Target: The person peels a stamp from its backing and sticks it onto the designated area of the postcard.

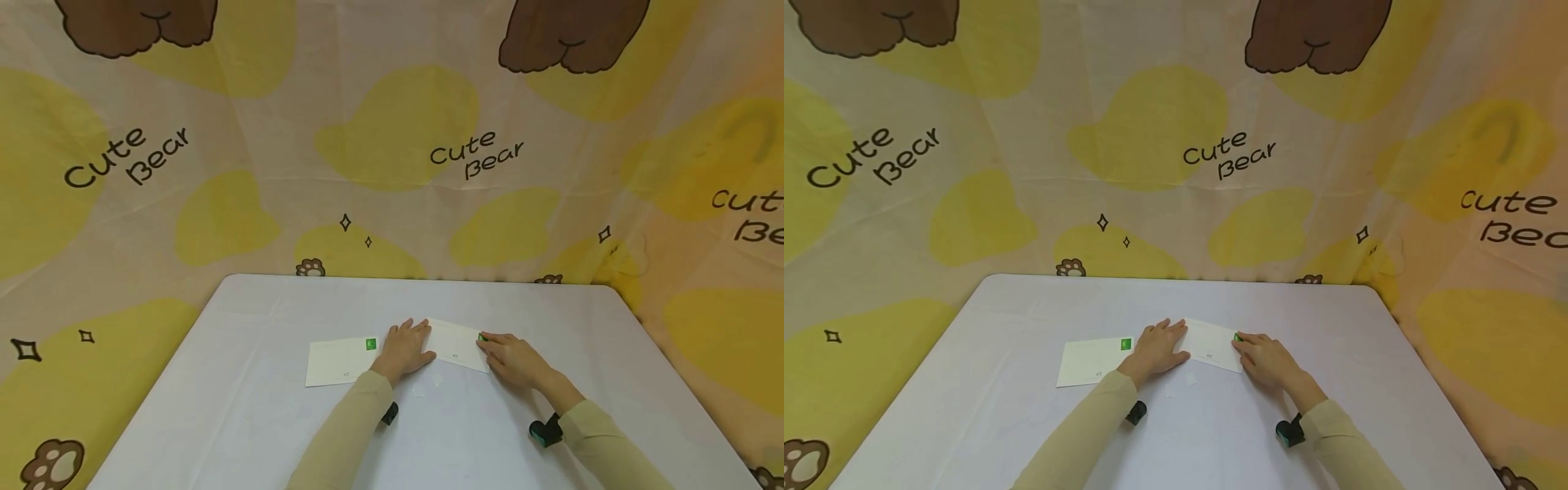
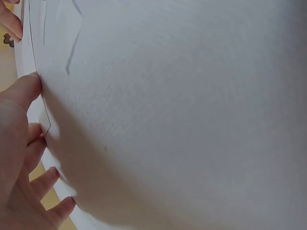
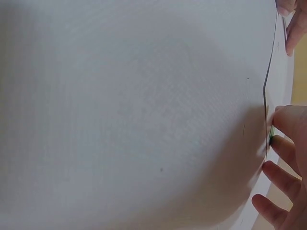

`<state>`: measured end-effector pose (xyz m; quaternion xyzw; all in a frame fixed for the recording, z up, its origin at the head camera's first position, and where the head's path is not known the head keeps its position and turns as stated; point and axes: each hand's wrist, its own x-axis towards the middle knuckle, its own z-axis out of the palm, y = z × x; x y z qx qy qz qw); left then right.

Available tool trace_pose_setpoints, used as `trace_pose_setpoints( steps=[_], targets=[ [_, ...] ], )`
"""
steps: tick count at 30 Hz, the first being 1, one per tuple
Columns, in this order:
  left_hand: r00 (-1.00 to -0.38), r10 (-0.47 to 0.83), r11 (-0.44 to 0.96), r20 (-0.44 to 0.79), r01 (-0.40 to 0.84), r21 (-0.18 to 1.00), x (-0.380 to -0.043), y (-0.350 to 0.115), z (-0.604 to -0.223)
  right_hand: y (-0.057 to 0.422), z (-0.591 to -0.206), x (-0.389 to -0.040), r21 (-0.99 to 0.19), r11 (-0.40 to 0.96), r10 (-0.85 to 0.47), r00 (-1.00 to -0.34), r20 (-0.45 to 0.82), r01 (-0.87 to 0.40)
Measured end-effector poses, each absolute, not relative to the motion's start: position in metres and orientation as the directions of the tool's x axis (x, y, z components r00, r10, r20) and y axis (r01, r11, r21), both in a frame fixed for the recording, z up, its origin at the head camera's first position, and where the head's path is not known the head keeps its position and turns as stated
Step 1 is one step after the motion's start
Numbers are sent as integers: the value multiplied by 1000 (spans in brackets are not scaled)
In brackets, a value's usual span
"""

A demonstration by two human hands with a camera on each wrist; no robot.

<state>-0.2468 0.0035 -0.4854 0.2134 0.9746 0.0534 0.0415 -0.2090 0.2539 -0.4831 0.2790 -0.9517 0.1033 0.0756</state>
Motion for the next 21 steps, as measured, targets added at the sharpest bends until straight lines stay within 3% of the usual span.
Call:
trace_pose_setpoints(
  steps=[21],
  targets=[
    [-905, 423, 901, -52, 413, 136, -245, 3, -485, 257, -477, -202, -146, 842, -496, -851, 173, -520]
  ],
)
